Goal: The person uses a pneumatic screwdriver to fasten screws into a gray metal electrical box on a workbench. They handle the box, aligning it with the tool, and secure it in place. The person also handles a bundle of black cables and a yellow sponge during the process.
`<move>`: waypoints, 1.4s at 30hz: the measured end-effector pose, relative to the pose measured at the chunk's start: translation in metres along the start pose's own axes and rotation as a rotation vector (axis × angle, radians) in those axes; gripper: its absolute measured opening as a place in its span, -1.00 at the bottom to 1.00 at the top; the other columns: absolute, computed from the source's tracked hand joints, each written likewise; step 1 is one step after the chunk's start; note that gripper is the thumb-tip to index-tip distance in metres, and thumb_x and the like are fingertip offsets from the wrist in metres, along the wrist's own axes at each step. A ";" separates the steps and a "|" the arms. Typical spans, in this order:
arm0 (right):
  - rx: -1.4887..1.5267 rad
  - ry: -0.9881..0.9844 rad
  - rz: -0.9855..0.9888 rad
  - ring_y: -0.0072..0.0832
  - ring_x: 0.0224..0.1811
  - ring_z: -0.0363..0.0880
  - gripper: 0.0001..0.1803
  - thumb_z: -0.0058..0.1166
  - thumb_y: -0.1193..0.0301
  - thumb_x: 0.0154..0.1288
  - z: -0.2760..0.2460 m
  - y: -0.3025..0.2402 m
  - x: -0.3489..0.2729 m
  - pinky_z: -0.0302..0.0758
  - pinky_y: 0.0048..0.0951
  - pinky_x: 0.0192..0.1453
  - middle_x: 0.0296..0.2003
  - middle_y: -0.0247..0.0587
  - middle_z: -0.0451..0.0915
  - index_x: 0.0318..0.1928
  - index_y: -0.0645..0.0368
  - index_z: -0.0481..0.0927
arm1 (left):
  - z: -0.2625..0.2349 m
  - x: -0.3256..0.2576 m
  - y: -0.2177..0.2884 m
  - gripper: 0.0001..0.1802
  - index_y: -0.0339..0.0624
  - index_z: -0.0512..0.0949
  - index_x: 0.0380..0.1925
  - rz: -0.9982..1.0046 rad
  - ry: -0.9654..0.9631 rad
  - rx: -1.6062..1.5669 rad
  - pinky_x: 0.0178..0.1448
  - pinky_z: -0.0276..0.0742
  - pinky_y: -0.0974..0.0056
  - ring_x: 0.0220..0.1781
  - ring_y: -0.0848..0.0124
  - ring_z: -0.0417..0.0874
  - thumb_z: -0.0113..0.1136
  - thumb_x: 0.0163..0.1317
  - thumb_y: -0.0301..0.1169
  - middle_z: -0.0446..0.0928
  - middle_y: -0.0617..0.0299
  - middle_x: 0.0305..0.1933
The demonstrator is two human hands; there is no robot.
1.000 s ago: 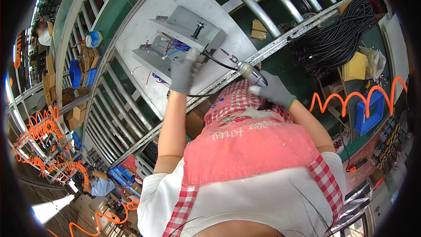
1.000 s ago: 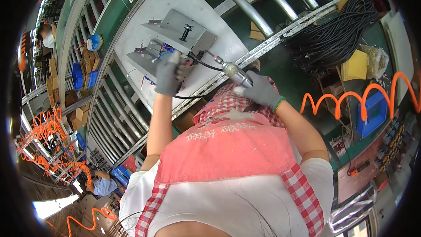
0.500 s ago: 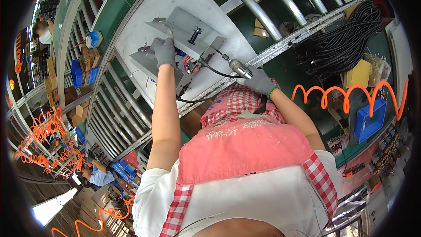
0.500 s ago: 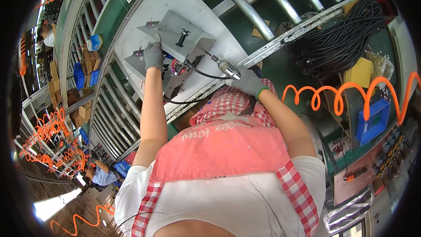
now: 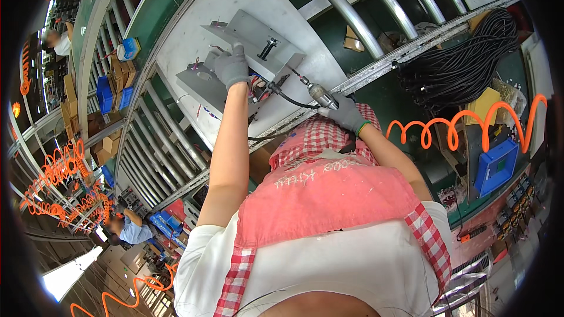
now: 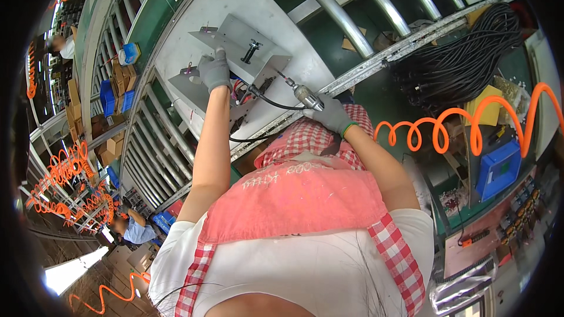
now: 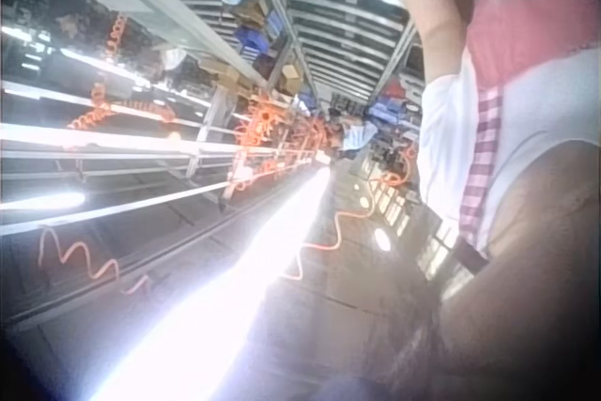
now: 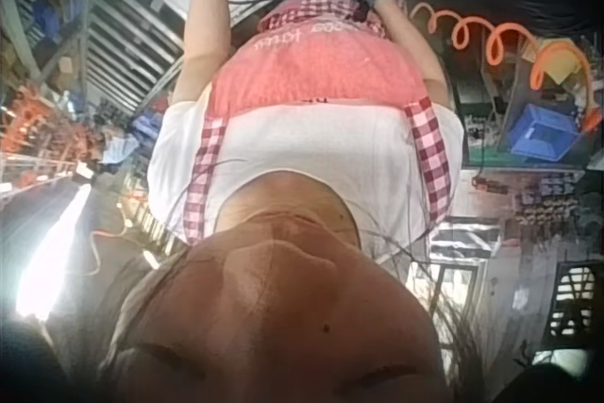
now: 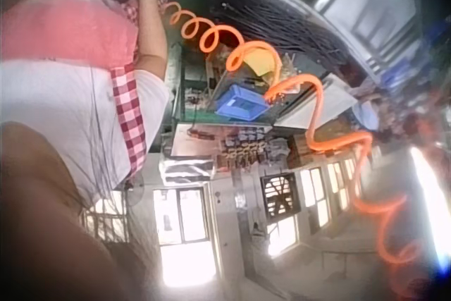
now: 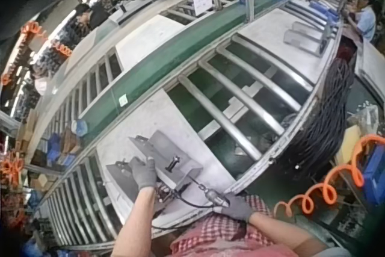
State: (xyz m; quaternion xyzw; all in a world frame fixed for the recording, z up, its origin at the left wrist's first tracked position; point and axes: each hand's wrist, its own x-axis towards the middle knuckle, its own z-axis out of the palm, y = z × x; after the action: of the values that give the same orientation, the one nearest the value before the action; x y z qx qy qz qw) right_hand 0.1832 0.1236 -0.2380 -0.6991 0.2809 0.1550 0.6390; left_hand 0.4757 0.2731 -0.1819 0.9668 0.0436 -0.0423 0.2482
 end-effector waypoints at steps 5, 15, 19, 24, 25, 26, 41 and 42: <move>0.209 -0.157 0.159 -0.52 -0.56 0.53 -0.47 0.33 0.15 0.08 0.000 -0.001 0.003 0.51 -0.44 -0.44 -0.48 -0.24 0.58 -0.03 0.20 0.51 | -0.008 -0.008 0.009 -0.31 -0.48 0.61 -0.38 0.021 0.050 0.049 -0.02 0.46 0.03 -0.22 -0.08 0.61 0.17 0.09 0.12 0.58 -0.27 -0.33; 0.146 -0.174 0.110 -0.61 -0.64 0.46 -0.42 0.31 0.10 0.08 0.001 -0.028 -0.019 0.45 -0.54 -0.57 -0.54 -0.32 0.51 -0.02 0.22 0.45 | -0.079 -0.004 -0.050 -0.72 -0.33 0.49 -0.07 -0.358 -0.388 -1.185 -0.34 0.48 0.44 -0.43 0.48 0.50 0.02 0.34 -0.35 0.56 0.11 -0.38; 0.046 -0.130 0.025 -0.56 -0.56 0.52 -0.40 0.31 0.06 0.04 -0.012 -0.071 -0.071 0.47 -0.49 -0.49 -0.47 -0.26 0.55 -0.04 0.23 0.47 | -0.112 -0.064 -0.034 -0.76 -0.35 0.47 -0.11 -0.321 -0.518 -1.327 -0.38 0.49 0.41 -0.42 0.45 0.49 -0.01 0.41 -0.37 0.55 0.12 -0.30; 0.075 -0.171 -0.046 -0.61 -0.56 0.51 -0.41 0.35 0.13 0.02 -0.009 -0.125 -0.110 0.45 -0.51 -0.49 -0.46 -0.28 0.53 -0.04 0.22 0.47 | -0.099 -0.096 -0.047 -0.71 -0.25 0.48 -0.10 -0.432 -0.916 -1.460 -0.44 0.36 0.47 -0.47 0.52 0.40 0.11 0.37 -0.25 0.49 0.25 -0.38; 0.096 -0.174 -0.041 -0.61 -0.55 0.51 -0.41 0.35 0.13 0.01 -0.005 -0.132 -0.115 0.45 -0.51 -0.49 -0.46 -0.28 0.53 -0.03 0.22 0.47 | -0.097 -0.101 -0.047 -0.72 -0.22 0.49 -0.10 -0.461 -0.970 -1.535 -0.45 0.32 0.47 -0.49 0.54 0.35 0.13 0.36 -0.25 0.45 0.29 -0.41; 0.066 -0.181 -0.033 -0.61 -0.55 0.51 -0.42 0.35 0.14 0.01 -0.002 -0.137 -0.118 0.45 -0.51 -0.49 -0.46 -0.28 0.53 -0.04 0.21 0.47 | -0.094 -0.106 -0.046 -0.73 -0.20 0.50 -0.11 -0.490 -1.025 -1.610 -0.47 0.28 0.48 -0.52 0.56 0.30 0.15 0.34 -0.24 0.41 0.32 -0.44; 0.248 -0.264 0.112 -0.71 -0.64 0.42 -0.40 0.33 0.14 0.05 0.021 -0.133 -0.124 0.37 -0.64 -0.59 -0.48 -0.37 0.50 0.03 0.16 0.44 | -0.092 -0.123 -0.040 -0.71 -0.20 0.55 -0.14 -0.335 -1.023 -1.512 -0.48 0.18 0.46 -0.60 0.61 0.19 0.12 0.37 -0.19 0.31 0.44 -0.56; 0.275 -0.269 0.135 -0.71 -0.64 0.41 -0.40 0.32 0.14 0.06 0.021 -0.132 -0.124 0.37 -0.65 -0.59 -0.49 -0.38 0.49 0.04 0.17 0.44 | -0.092 -0.128 -0.035 -0.71 -0.22 0.55 -0.15 -0.297 -0.940 -1.425 -0.48 0.19 0.46 -0.60 0.61 0.22 0.12 0.37 -0.20 0.33 0.42 -0.55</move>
State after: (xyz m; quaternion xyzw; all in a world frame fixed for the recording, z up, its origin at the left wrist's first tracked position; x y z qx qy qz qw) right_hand 0.1652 0.1718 -0.0631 -0.5578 0.2577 0.2493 0.7485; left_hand 0.3503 0.3400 -0.1054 0.4472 0.0785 -0.4321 0.7792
